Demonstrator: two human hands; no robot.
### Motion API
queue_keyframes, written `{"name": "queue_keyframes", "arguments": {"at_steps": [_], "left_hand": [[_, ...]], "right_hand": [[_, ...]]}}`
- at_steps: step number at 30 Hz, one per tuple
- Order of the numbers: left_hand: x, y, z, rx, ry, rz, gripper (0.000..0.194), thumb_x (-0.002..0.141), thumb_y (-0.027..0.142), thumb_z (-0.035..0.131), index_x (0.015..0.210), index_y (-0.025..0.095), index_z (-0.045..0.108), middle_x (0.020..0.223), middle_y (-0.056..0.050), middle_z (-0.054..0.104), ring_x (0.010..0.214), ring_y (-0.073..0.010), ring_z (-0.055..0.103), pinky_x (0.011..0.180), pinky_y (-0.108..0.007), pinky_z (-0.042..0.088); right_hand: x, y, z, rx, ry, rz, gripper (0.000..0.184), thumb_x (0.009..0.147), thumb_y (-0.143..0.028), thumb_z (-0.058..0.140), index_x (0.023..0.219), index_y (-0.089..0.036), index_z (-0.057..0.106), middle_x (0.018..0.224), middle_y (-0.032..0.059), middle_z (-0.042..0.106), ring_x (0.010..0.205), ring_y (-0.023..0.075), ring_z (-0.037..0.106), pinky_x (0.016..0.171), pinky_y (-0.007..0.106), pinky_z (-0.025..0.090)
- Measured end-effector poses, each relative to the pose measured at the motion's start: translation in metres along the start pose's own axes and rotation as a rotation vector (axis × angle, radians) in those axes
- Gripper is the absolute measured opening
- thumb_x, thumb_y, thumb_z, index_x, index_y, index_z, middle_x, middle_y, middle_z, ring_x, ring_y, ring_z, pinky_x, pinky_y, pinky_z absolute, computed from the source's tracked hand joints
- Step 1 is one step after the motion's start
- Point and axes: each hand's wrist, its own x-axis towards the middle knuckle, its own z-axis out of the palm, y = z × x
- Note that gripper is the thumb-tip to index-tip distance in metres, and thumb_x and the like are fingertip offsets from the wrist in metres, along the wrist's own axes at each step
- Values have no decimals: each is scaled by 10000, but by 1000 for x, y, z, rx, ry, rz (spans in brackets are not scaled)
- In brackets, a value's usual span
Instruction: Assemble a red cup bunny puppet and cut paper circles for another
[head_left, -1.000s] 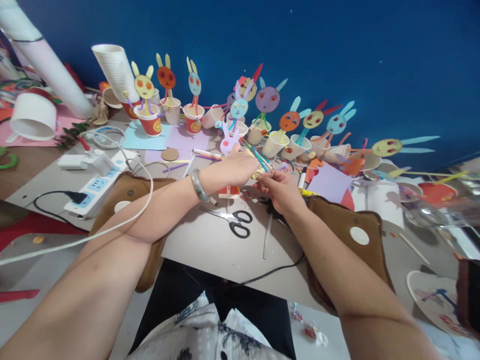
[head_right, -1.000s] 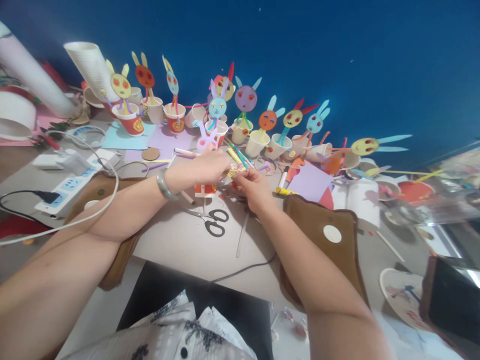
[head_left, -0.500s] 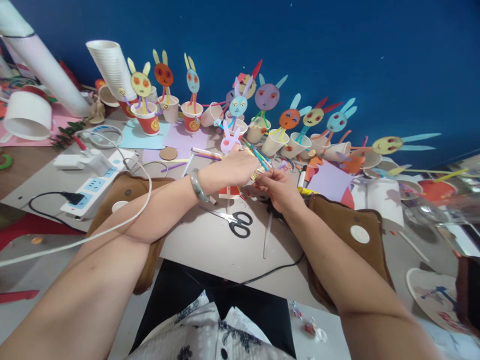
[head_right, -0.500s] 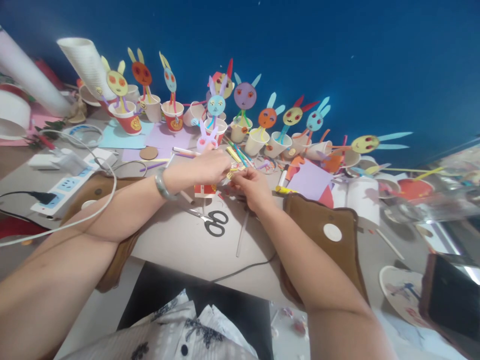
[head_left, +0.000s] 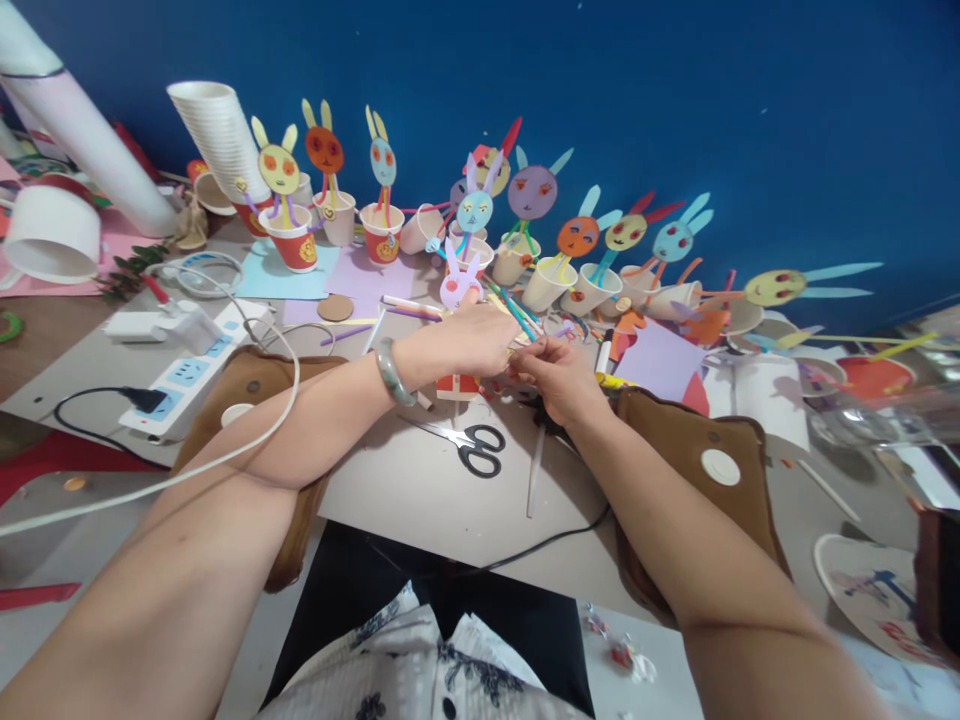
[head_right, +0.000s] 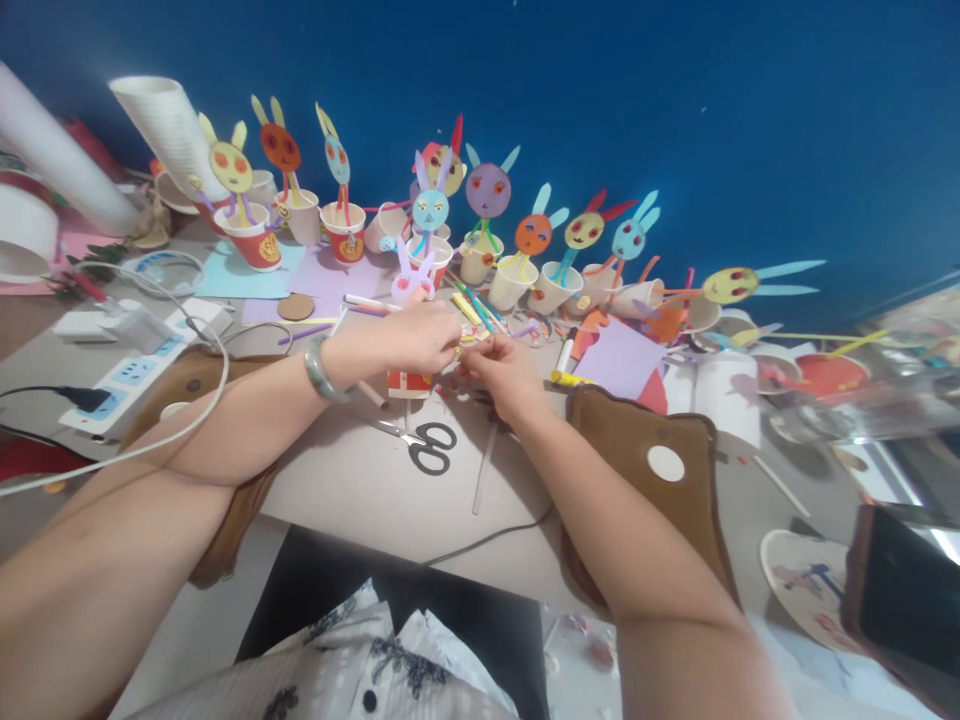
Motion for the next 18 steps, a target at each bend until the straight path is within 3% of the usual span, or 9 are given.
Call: {"name": "queue_keyframes", "arguments": {"at_steps": [7,13,18], "left_hand": [[7,-7,10,-10,18,14,221,889,118,506,815,110,715,842,-109,687,778,-191,563,775,-346,361],[8,-11,13,-138,96,32,246,899,168,503,732,146,682,719,-81,637,745,-192,564,791,-351,385],[5,-6,8,-62,58,22,199,889,153,548,820,116,731,830,-115,711,797,-209,612,809,-357,377]], "right_hand": [[-1,-2,-1,2,9,-12,365,562,-329,893,704,-225,574,561,-32,653,514,134,623,506,241,480],[-2,-10,0,30,-26,11,520,529,-326,929,882,-247,556,609,-62,672,543,140,648,541,249,504],[-4,-10,-1,13,-44,-2,592,550,-370,939,940,-266,506,618,-74,660,567,156,646,558,265,510]]}}
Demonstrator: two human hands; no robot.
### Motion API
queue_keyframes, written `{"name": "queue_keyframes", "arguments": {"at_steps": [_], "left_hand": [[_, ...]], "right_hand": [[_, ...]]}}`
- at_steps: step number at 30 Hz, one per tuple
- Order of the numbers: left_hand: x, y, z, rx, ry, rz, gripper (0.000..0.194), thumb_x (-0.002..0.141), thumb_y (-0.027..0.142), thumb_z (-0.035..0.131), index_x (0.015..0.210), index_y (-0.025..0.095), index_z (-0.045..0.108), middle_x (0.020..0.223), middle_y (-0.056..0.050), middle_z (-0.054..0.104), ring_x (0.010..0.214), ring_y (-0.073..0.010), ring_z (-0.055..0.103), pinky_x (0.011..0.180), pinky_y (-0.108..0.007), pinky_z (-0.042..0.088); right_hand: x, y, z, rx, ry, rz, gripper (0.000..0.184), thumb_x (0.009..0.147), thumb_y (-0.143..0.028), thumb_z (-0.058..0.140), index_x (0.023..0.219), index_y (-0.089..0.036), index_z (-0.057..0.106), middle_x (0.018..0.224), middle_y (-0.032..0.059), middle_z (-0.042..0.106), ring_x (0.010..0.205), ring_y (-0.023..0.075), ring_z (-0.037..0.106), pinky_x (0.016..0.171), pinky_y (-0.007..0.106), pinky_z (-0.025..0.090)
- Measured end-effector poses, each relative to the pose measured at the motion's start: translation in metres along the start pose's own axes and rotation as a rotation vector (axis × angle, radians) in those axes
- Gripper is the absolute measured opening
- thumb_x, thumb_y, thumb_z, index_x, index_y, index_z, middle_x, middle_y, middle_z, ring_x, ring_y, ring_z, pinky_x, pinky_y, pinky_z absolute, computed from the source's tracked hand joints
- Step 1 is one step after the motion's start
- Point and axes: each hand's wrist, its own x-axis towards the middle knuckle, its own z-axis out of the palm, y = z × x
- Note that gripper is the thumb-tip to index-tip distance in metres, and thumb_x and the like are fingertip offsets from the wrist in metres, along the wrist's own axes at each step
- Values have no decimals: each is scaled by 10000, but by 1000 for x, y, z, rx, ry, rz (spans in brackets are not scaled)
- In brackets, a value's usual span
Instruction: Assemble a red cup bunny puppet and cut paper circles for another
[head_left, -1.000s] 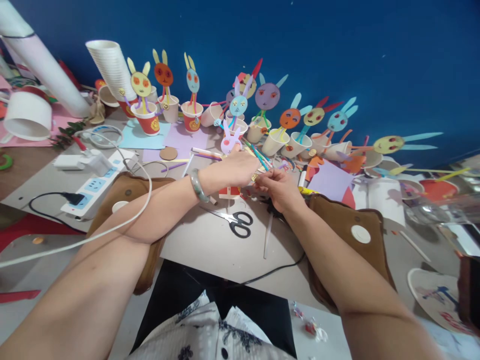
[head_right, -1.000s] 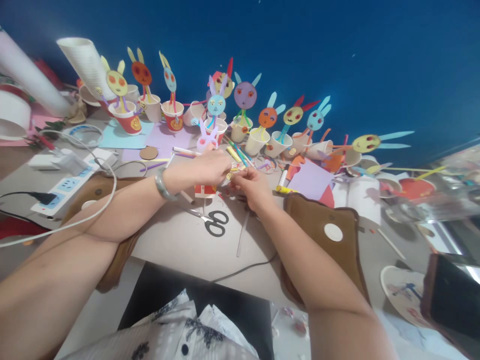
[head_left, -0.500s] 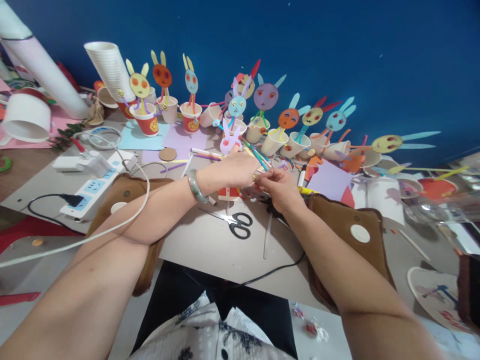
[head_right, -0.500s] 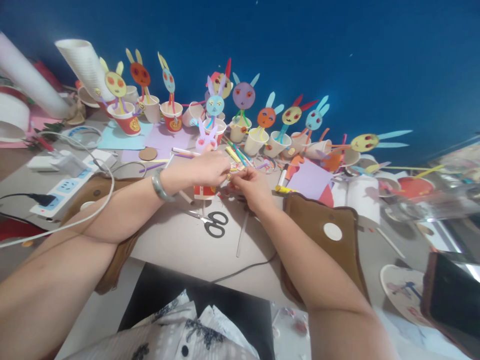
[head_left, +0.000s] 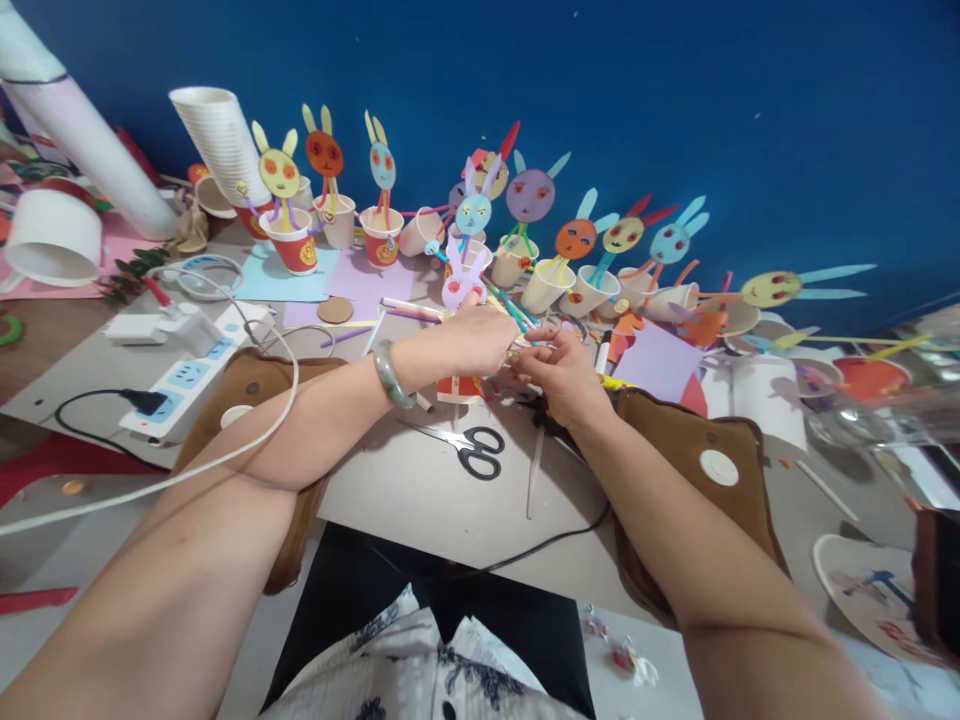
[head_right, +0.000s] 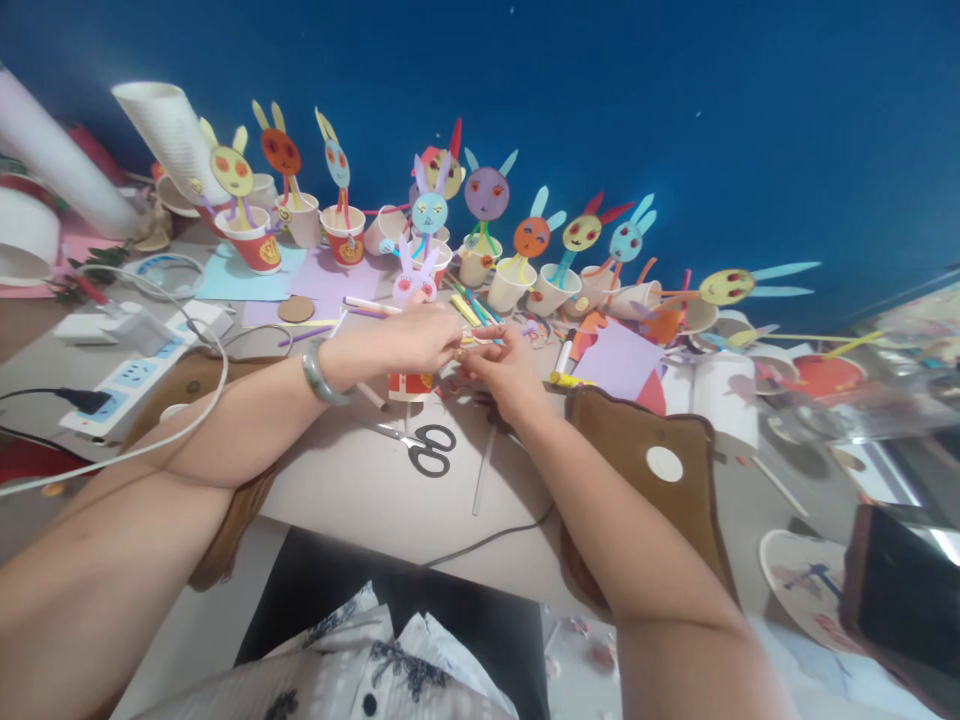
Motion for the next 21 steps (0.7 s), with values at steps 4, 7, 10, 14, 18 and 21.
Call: {"name": "queue_keyframes", "arguments": {"at_steps": [4,7,10,14,18,21], "left_hand": [[-3,5,-6,54,-12,-7,204,885,147,549,829,111,741,850,-128,733,806,-221,630,820,-370,371],[-4,7,-9,52,-18,-15,204,873,145,548,846,113,748,852,-132,735,824,-234,644,838,-385,378],[-4,6,-10,51,-38,-29,192,866,140,558,872,111,748,880,-126,732,828,-225,643,829,-374,382],[-4,5,-9,40,-28,-15,185,884,141,556,871,110,739,883,-114,724,812,-203,628,787,-345,378],[-6,6,-9,40,-11,-7,200,898,152,549,874,111,743,908,-136,742,850,-225,640,788,-355,386],[-7,6,-9,51,-21,-8,222,915,142,531,924,100,749,987,-162,758,925,-247,655,844,-370,404]], "right_hand": [[-1,0,0,-6,17,-13,659,529,-396,953,960,-273,470,628,-71,668,564,163,642,555,270,507],[-2,-2,0,-8,33,-5,664,520,-397,961,957,-271,477,646,-61,686,588,170,663,562,271,519],[-2,-4,-1,-17,12,2,653,518,-380,969,974,-265,516,686,-52,707,645,175,694,599,276,546],[-2,-5,-2,-1,-27,10,662,502,-357,972,989,-263,533,706,-54,718,657,170,701,615,283,564],[-1,-5,-2,-4,-4,18,622,521,-380,968,969,-259,554,684,-52,712,639,156,692,598,264,553],[-1,-6,-1,6,19,52,625,510,-382,973,959,-255,557,668,-50,707,614,155,681,578,262,543]]}}
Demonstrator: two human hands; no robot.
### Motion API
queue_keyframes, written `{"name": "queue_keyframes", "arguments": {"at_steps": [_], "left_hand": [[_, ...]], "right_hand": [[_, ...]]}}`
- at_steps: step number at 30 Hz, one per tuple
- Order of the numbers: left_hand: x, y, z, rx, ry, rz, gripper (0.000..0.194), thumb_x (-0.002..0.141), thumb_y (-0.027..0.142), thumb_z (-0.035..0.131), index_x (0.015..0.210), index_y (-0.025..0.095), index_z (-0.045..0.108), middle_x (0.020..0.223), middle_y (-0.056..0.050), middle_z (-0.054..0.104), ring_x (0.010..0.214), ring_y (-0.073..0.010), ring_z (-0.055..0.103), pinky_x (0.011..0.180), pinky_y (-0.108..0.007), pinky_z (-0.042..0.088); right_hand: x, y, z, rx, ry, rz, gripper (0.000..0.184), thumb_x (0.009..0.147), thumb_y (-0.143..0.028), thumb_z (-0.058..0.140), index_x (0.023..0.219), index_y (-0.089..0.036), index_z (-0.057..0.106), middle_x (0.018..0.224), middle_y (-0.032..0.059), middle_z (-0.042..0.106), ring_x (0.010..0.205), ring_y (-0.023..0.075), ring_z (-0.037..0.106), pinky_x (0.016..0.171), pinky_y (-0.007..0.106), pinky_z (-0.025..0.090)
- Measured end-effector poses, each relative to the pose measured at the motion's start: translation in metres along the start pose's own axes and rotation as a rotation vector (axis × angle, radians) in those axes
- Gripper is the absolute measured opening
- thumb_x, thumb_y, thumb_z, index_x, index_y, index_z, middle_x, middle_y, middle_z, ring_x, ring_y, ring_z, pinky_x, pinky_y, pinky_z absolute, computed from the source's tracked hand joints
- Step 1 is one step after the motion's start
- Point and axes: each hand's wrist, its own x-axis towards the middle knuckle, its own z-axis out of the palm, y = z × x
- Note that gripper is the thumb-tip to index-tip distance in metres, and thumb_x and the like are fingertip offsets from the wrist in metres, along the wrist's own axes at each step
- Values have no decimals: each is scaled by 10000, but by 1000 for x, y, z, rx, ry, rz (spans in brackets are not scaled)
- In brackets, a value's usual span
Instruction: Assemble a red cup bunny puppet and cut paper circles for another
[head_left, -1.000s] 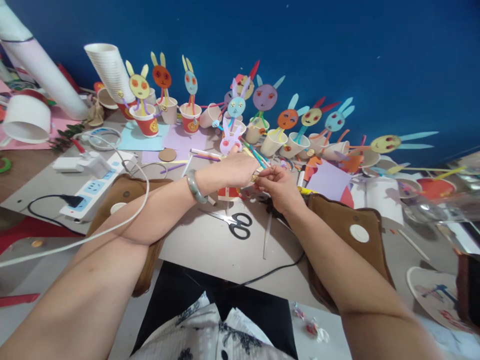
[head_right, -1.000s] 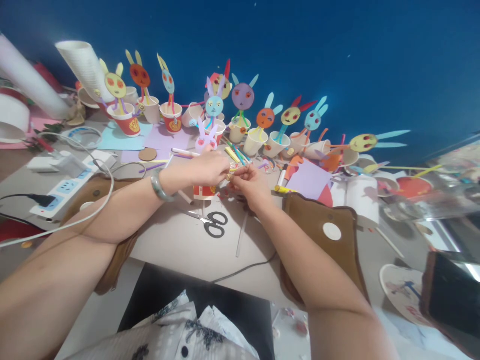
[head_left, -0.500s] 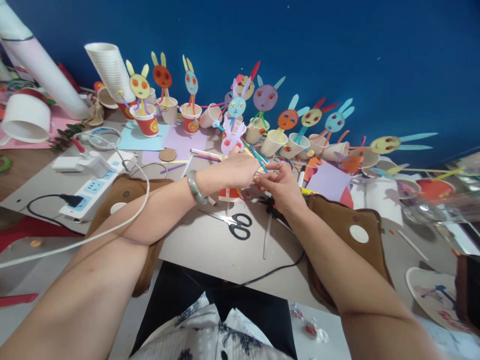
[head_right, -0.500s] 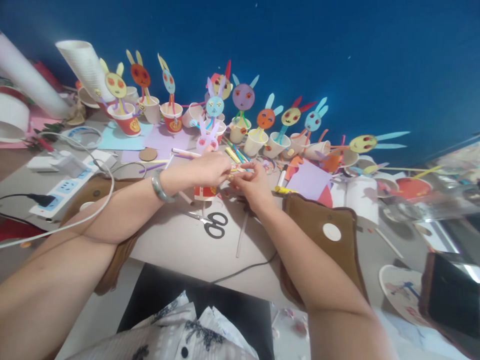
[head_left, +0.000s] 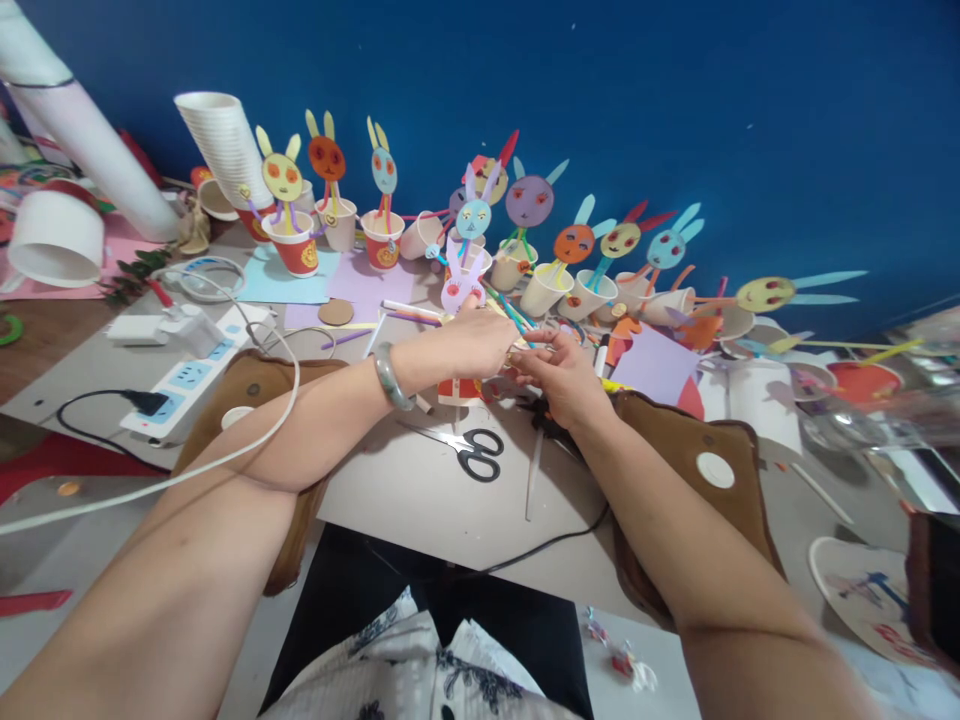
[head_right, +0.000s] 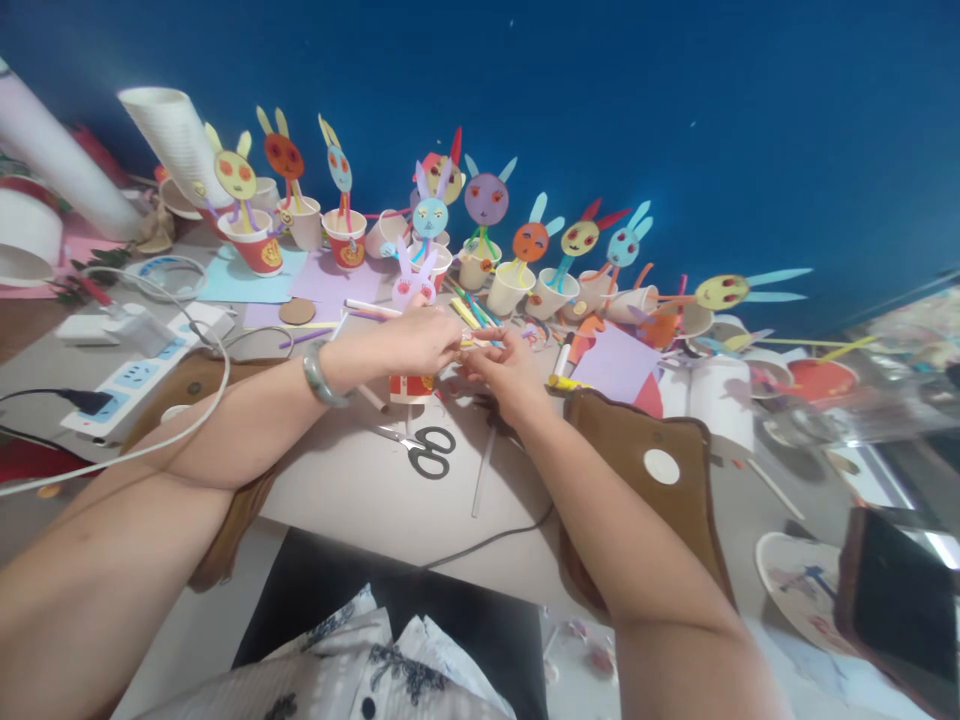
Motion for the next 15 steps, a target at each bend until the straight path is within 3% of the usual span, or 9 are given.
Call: {"name": "queue_keyframes", "arguments": {"at_steps": [15], "left_hand": [[1,-1,0,-46,-2,6,191,872,89,555,848,104,744,924,-173,745,917,-279,664,930,-444,400]], "right_hand": [[1,-1,0,13,-11,39,584,530,-366,931,968,-256,561,704,-36,731,618,150,696,586,254,547]]}}
